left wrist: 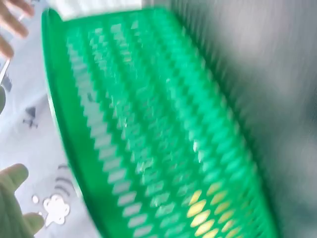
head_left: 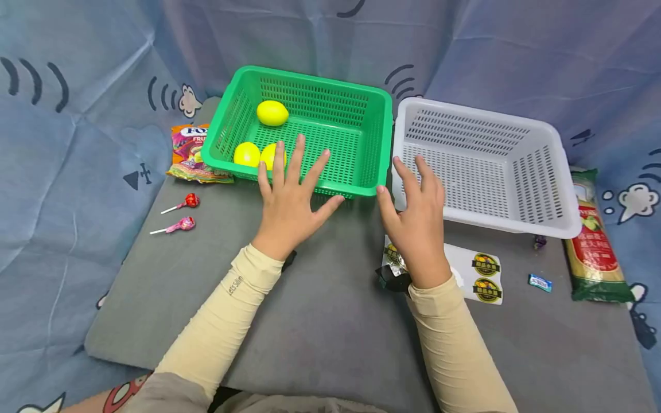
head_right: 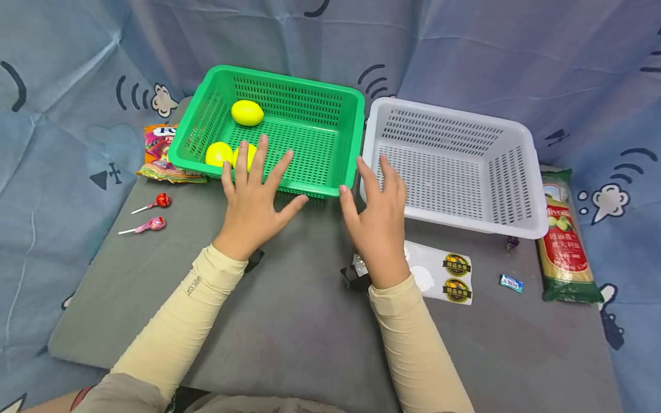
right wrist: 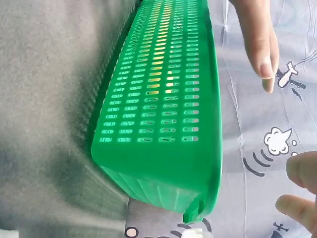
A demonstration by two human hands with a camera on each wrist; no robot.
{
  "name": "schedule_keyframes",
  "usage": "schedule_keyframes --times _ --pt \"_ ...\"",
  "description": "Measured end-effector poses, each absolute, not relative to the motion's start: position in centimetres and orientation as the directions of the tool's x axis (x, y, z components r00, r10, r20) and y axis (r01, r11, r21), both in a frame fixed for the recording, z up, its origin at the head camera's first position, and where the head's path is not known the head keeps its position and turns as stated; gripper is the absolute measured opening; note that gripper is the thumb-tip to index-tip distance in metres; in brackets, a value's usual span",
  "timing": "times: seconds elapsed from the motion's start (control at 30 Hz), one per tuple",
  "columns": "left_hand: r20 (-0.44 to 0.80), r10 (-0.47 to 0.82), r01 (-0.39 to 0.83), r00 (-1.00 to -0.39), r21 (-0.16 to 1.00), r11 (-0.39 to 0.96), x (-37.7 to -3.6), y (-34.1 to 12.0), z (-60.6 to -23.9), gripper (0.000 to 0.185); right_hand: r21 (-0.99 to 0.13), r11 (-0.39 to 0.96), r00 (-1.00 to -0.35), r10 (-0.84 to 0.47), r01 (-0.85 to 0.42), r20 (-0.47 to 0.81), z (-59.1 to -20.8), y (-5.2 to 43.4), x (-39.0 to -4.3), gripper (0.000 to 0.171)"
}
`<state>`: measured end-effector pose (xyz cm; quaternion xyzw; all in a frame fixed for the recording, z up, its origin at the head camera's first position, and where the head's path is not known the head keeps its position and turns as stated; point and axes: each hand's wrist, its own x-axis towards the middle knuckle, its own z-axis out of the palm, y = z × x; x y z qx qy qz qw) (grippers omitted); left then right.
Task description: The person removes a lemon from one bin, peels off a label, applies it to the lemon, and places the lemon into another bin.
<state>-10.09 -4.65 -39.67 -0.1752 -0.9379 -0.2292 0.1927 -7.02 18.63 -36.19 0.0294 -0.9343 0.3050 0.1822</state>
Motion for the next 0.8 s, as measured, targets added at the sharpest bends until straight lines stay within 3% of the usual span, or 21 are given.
schedule_keyframes --times 0.2,0.27,0.37,0.47,0.57,0.8 --pt "0.401 0.217 0.378 -0.89 0.383 0.843 -13.5 -7.4 -36.5 0.077 -0.568 0.802 -0.934 0.038 -0.183 0.354 -36.1 17.8 -7.3 0.053" --pt "0.316 0.236 0.355 -0.919 0.405 0.843 -14.9 -8.4 -35.3 0.073 -0.562 0.803 -0.933 0.018 -0.2 0.359 -36.2 17.3 -7.5 0.051" --pt "0.084 0.309 0.314 -0.947 0.428 0.847 -17.6 -9.7 -34.0 0.064 -0.547 0.809 -0.938 -0.017 -0.216 0.346 -36.6 16.3 -7.7 0.048" --pt "-0.186 0.395 0.278 -0.9 0.452 0.847 -20.0 -10.8 -33.9 0.058 -0.523 0.827 -0.952 -0.049 -0.208 0.303 -37.1 15.4 -7.6 0.041" --pt "-0.339 0.436 0.254 -0.833 0.467 0.847 -21.8 -11.4 -34.6 0.055 -0.488 0.85 -0.96 -0.067 -0.198 0.273 -37.6 14.7 -7.5 0.034" --pt "-0.353 0.473 0.301 -0.808 0.443 0.844 -23.0 -11.3 -36.0 0.052 -0.472 0.86 -0.948 -0.041 -0.195 0.317 -37.5 14.1 -7.6 0.024"
